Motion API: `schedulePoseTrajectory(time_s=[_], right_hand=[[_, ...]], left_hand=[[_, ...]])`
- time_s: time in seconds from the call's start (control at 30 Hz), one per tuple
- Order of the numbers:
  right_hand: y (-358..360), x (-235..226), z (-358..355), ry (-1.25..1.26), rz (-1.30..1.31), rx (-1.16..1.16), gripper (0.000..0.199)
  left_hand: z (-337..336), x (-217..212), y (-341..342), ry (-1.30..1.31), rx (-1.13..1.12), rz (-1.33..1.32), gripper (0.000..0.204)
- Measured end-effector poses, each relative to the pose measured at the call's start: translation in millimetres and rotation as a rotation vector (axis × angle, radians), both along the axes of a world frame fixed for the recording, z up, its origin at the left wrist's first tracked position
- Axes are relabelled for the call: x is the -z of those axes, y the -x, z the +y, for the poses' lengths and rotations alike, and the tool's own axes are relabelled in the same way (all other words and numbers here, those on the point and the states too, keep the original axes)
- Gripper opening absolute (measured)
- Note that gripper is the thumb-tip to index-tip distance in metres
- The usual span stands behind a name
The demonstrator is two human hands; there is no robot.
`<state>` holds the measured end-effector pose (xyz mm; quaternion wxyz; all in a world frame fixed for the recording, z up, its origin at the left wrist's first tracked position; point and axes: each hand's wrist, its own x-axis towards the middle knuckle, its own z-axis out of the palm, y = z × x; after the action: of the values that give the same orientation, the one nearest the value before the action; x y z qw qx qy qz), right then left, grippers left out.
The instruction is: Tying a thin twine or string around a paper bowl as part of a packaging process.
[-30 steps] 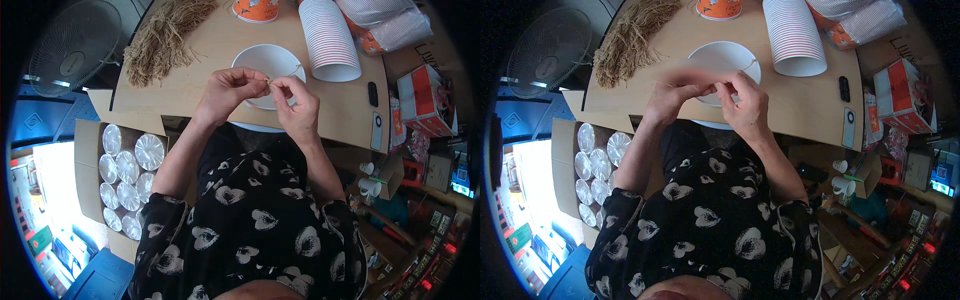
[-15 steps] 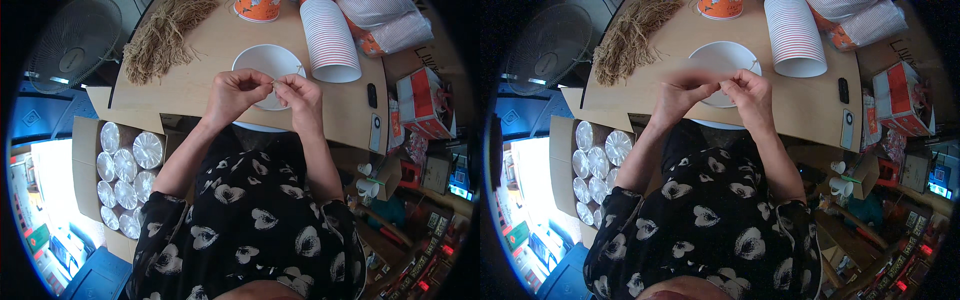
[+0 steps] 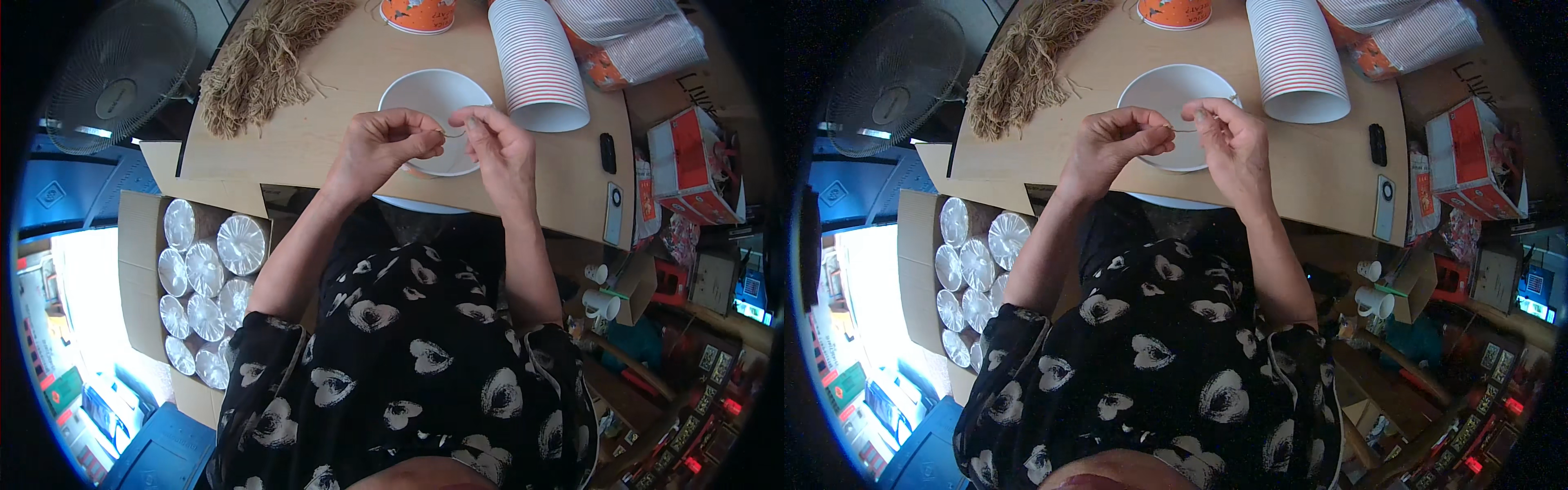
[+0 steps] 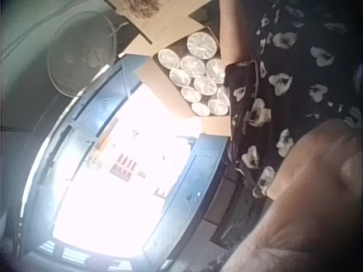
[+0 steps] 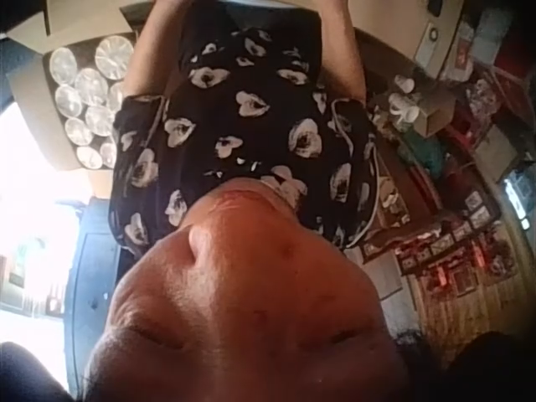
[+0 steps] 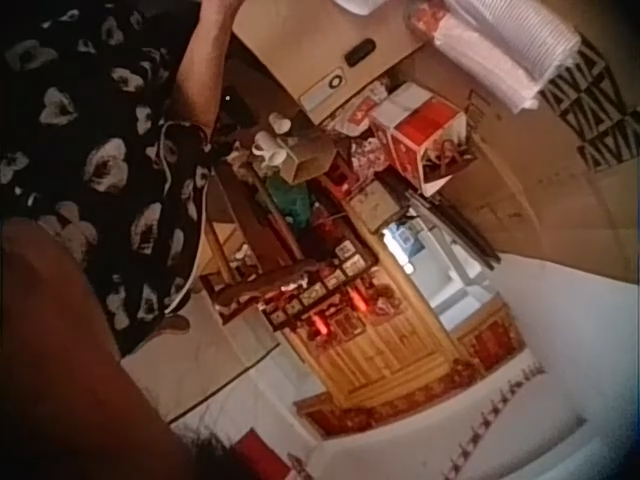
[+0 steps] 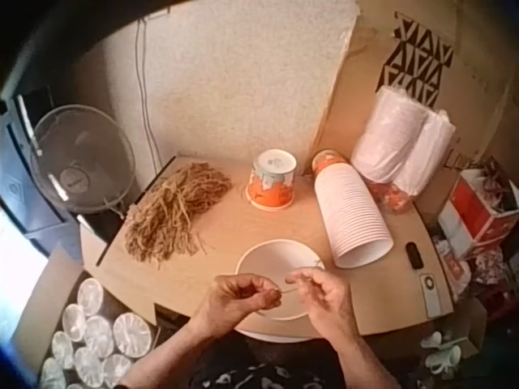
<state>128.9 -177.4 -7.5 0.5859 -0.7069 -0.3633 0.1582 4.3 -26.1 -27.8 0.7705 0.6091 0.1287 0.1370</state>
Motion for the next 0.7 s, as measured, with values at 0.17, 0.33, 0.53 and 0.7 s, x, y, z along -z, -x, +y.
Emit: schedulePoseTrajectory(time_s=[0.17,0.33,0.53,0.7], right_hand=[[-5.7,4.1,4.1,0.034,0.150,-0.124,0.017],[-10.6,6.2,0.6,0.031,0.238,-0.187,0.016],[-12.0,6.0,-1.7,0.014,0.335,-0.254,0.016],[-14.8,3.4,-2.9,0.043,0.285,-0.311,0.012]], left_hand=[[0.9,0.6,-0.3,-0.001,0.044,-0.018,0.016],[2.2,2.5,-1.1,-0.067,0.036,-0.018,0.015],[1.9,6.0,-2.8,0.119,0.019,-0.041,0.010],[4.3,6.5,-2.0,0.042,0.034,-0.043,0.009]])
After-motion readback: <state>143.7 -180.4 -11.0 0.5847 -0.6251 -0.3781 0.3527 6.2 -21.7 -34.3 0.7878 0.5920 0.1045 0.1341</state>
